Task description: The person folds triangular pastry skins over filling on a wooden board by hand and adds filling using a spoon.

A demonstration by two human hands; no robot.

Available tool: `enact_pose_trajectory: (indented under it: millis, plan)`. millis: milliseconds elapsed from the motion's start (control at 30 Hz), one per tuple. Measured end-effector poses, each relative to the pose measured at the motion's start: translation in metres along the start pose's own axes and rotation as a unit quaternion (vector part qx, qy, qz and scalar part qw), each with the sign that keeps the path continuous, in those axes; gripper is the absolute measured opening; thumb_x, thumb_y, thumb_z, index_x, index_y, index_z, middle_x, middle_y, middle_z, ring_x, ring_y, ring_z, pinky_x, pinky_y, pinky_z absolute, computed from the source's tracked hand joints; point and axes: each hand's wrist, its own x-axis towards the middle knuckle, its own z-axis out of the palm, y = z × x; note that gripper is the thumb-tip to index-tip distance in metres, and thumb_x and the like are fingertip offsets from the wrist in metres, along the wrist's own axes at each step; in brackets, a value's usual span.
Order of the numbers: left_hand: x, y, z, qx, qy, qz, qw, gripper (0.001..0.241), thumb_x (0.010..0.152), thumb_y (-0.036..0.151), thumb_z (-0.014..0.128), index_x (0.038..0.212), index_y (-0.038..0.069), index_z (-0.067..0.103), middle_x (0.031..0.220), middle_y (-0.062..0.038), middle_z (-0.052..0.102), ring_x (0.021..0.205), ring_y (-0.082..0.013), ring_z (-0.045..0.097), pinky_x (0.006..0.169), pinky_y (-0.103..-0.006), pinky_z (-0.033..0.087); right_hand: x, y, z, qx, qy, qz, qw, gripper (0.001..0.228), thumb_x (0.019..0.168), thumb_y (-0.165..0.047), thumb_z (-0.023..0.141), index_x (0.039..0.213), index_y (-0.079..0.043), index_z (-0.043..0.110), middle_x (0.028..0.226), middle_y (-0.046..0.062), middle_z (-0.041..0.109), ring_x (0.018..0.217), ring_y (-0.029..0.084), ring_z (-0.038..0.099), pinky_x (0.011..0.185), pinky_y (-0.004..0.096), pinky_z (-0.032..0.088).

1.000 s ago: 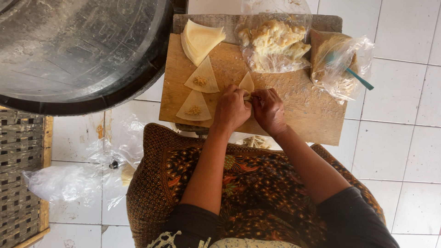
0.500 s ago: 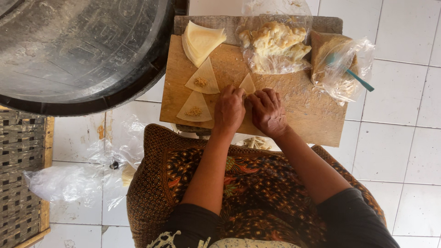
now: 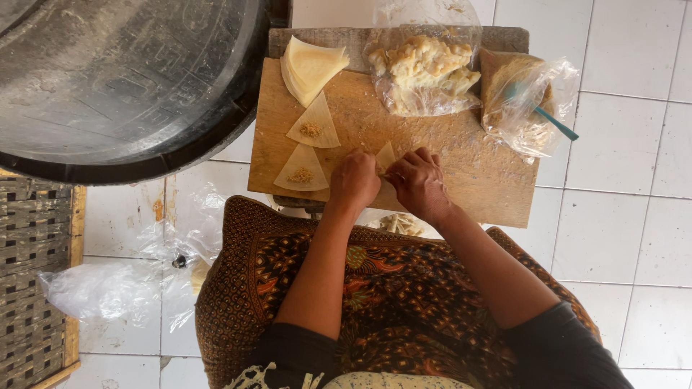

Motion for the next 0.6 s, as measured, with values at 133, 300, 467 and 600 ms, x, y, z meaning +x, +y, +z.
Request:
enact_pose_trajectory:
  millis: [133, 300, 467, 600]
  plan:
    - [-0.007, 0.006, -0.001, -0.063, 0.024, -0.056, 0.996, 0.006, 0.085, -0.003, 0.065, 0.087, -0.001, 0.070, 0.100, -0.020, 0.069, 0.092, -0.0346, 0.068, 0.082, -0.0472, 0.055, -0.001, 0.006, 0.006, 0.038, -0.027, 0.117, 0.992, 0.018, 0.081, -0.026, 0.085, 0.079, -0.012, 0.074, 0.081, 0.003, 0.069, 0.085, 0.022, 0.058, 0.085, 0.040, 0.043]
    - [-0.013, 0.006, 0.007, -0.059, 0.053, 0.000, 0.997, 0.012, 0.095, -0.004, 0.060, 0.093, 0.001, 0.071, 0.100, -0.016, 0.071, 0.090, -0.0285, 0.070, 0.080, -0.0426, 0.058, -0.007, 0.004, 0.017, -0.026, 0.043, 0.041, 0.998, 0.016, 0.096, -0.023, 0.081, 0.087, -0.012, 0.074, 0.076, 0.004, 0.069, 0.071, 0.021, 0.056, 0.075, 0.040, 0.043]
    - [-0.021, 0.003, 0.022, 0.018, 0.119, 0.095, 0.988, 0.008, 0.092, 0.000, 0.066, 0.095, -0.005, 0.071, 0.103, -0.023, 0.069, 0.100, -0.0328, 0.067, 0.085, -0.0397, 0.058, -0.018, -0.007, 0.007, -0.141, 0.066, -0.122, 0.980, 0.006, 0.098, -0.005, 0.069, 0.097, -0.009, 0.073, 0.088, 0.007, 0.071, 0.083, 0.020, 0.061, 0.079, 0.036, 0.042]
    - [-0.021, 0.001, 0.022, 0.022, 0.150, 0.128, 0.980, 0.009, 0.087, 0.000, 0.068, 0.094, -0.005, 0.072, 0.103, -0.022, 0.068, 0.107, -0.0344, 0.064, 0.092, -0.0406, 0.056, -0.009, -0.006, -0.002, -0.120, 0.072, -0.093, 0.986, 0.009, 0.089, -0.004, 0.069, 0.091, -0.010, 0.075, 0.084, 0.007, 0.071, 0.086, 0.024, 0.063, 0.081, 0.040, 0.041]
